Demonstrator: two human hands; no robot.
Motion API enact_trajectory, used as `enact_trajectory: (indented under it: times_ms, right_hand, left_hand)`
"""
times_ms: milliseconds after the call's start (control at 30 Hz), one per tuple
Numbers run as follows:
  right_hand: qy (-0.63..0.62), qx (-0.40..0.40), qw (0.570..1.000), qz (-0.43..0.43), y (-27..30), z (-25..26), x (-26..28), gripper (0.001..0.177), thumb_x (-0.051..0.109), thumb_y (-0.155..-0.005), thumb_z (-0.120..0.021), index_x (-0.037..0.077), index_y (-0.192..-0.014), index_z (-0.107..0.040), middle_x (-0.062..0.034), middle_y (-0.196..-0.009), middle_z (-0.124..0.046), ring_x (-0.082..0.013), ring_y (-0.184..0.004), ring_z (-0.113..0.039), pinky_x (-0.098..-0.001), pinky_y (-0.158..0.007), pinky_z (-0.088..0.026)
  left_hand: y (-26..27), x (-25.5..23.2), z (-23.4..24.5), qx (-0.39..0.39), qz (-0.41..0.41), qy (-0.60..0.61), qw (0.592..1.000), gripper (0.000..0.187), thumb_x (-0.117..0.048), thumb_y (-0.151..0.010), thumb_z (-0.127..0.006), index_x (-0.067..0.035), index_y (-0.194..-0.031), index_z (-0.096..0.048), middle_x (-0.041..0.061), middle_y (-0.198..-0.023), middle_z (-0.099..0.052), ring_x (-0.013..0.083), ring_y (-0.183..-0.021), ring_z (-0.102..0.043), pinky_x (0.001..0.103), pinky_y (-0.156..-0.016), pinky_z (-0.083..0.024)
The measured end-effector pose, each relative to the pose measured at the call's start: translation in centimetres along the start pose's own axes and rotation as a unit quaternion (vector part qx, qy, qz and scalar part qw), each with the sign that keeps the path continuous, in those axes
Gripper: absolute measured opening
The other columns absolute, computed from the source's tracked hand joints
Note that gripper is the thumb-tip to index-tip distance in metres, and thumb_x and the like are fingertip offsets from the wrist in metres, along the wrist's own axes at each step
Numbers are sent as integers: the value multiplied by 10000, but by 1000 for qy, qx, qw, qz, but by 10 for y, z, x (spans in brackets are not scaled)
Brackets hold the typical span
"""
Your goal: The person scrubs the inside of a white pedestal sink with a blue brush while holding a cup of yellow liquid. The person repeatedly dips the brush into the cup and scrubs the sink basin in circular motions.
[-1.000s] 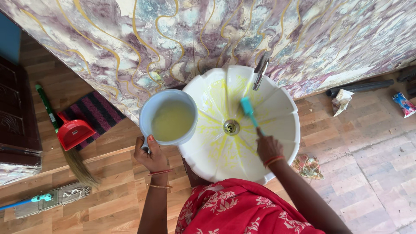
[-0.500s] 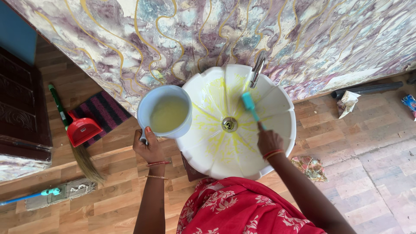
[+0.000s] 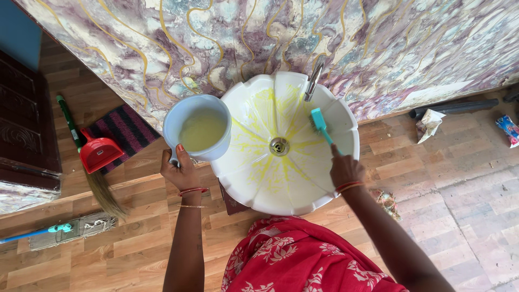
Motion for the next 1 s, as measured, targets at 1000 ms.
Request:
enact_trajectory:
  times_ms: [1000]
  right_hand:
    - [130, 182, 969, 108, -33, 87, 20, 394, 405, -807, -857, 357, -1190, -780, -7, -1142, -767, -248, -1075, -730, -416, -934, -580]
  left_hand:
    - [1, 3, -5, 3, -29, -1, 1000, 337, -247, -1080, -663, 34, -905, -598, 28, -759, -626, 57, -679, -551, 235, -589, -442]
Point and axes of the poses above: each hand's wrist, its own y-axis away from the middle knuckle, its own z-axis out of the back of the hand, x = y × z, the point moved 5 cm from there along -y, towards the middle knuckle
